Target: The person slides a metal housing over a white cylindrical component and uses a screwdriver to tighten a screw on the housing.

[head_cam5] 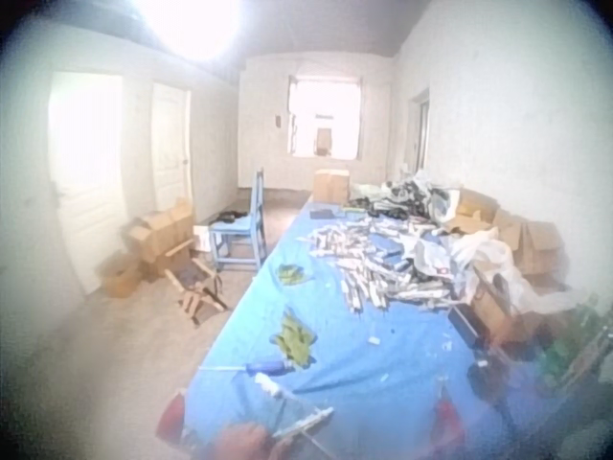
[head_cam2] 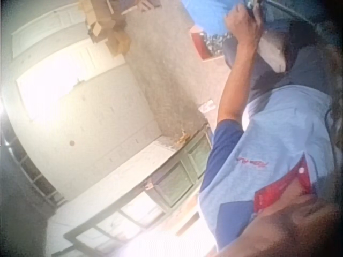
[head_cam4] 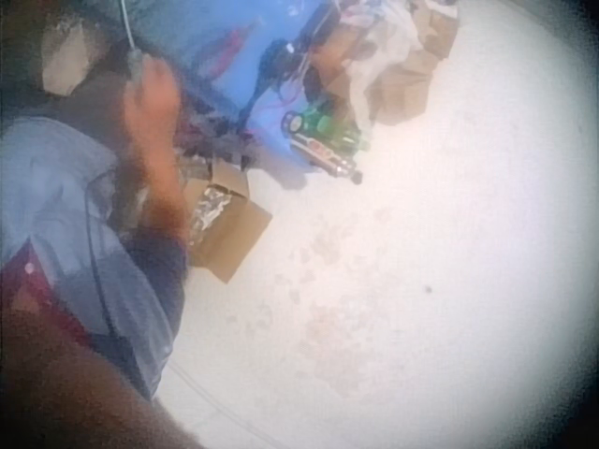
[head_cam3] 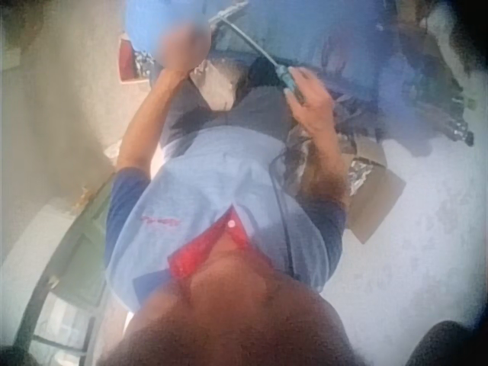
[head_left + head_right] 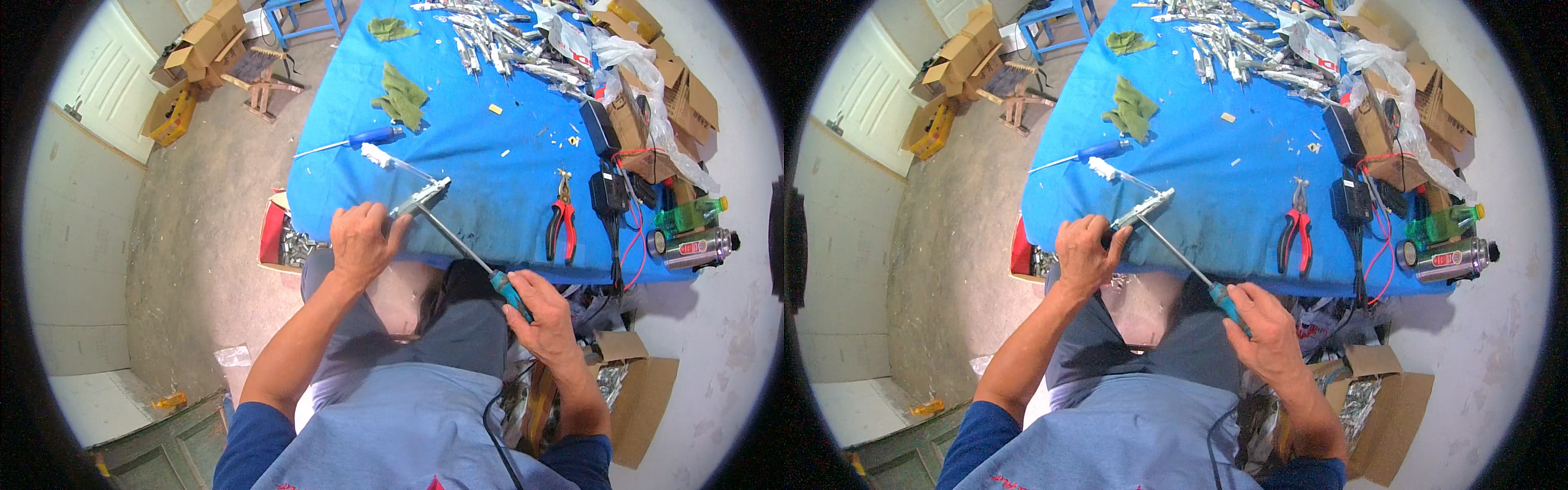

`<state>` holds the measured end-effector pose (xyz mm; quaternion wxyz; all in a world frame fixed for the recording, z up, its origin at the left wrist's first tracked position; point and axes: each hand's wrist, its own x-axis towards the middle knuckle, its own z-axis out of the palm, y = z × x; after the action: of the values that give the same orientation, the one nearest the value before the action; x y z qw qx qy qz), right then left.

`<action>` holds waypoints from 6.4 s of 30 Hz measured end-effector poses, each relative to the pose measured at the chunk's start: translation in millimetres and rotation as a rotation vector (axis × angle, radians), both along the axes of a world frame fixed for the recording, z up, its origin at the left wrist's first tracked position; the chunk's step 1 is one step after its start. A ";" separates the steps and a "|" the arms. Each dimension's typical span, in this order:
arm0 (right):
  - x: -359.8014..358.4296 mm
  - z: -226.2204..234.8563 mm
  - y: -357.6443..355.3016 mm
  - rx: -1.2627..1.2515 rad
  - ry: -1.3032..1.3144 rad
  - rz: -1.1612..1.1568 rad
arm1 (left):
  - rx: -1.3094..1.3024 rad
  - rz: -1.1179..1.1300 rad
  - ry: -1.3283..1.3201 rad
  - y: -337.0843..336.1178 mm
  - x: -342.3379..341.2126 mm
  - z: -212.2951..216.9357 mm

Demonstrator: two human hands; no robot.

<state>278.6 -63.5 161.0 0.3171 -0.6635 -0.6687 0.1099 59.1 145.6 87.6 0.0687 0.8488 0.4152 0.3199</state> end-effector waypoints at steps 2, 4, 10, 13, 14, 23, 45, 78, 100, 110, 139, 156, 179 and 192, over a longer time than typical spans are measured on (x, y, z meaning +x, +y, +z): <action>1.5 1.2 1.7 -0.012 -0.012 0.040 | -0.002 0.000 -0.004 0.1 0.0 0.0; 2.5 7.4 4.2 -0.032 -0.049 0.080 | 0.004 -0.001 -0.020 0.4 0.4 -0.3; 5.4 14.1 7.1 -0.038 -0.009 0.030 | -0.065 -0.012 -0.003 2.3 -2.8 -10.1; 4.9 12.4 7.4 0.011 0.016 0.002 | -0.074 -0.012 0.002 2.1 -2.7 -8.9; 4.5 11.5 7.8 0.005 0.025 -0.006 | -0.080 -0.010 -0.004 1.6 -2.8 -8.9; 6.7 4.2 14.1 0.000 0.098 -0.023 | -0.072 -0.003 -0.012 1.9 -2.5 -10.1; 21.9 11.9 32.1 -0.049 0.086 0.047 | -0.009 -0.084 -0.001 7.2 -9.4 -19.7; 17.0 93.0 74.9 -0.147 -0.182 0.154 | -0.024 -0.082 -0.028 3.5 -9.0 -0.6; 47.9 37.9 74.3 -0.107 0.053 0.211 | -0.016 -0.058 -0.009 1.6 -7.0 1.6; 60.9 -14.3 65.3 -0.545 0.988 -0.105 | 0.005 -0.110 -0.085 6.2 -6.0 -4.7; 62.2 17.8 66.2 -0.645 0.578 -0.088 | -0.117 -0.151 0.003 6.5 -16.3 2.9; 67.8 -1.7 71.5 -0.328 0.476 0.143 | -0.149 -0.154 -0.057 9.4 -15.2 4.2; 56.0 0.7 74.6 -0.288 0.308 0.110 | -0.146 -0.145 0.045 13.1 -13.8 6.7; 63.1 4.9 89.9 -0.349 0.390 0.140 | -0.134 -0.128 0.084 14.8 -12.6 3.5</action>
<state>341.7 26.4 166.0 0.3123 -0.6265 -0.6103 0.3708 46.5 160.4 91.0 0.1281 0.8798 0.3831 0.2505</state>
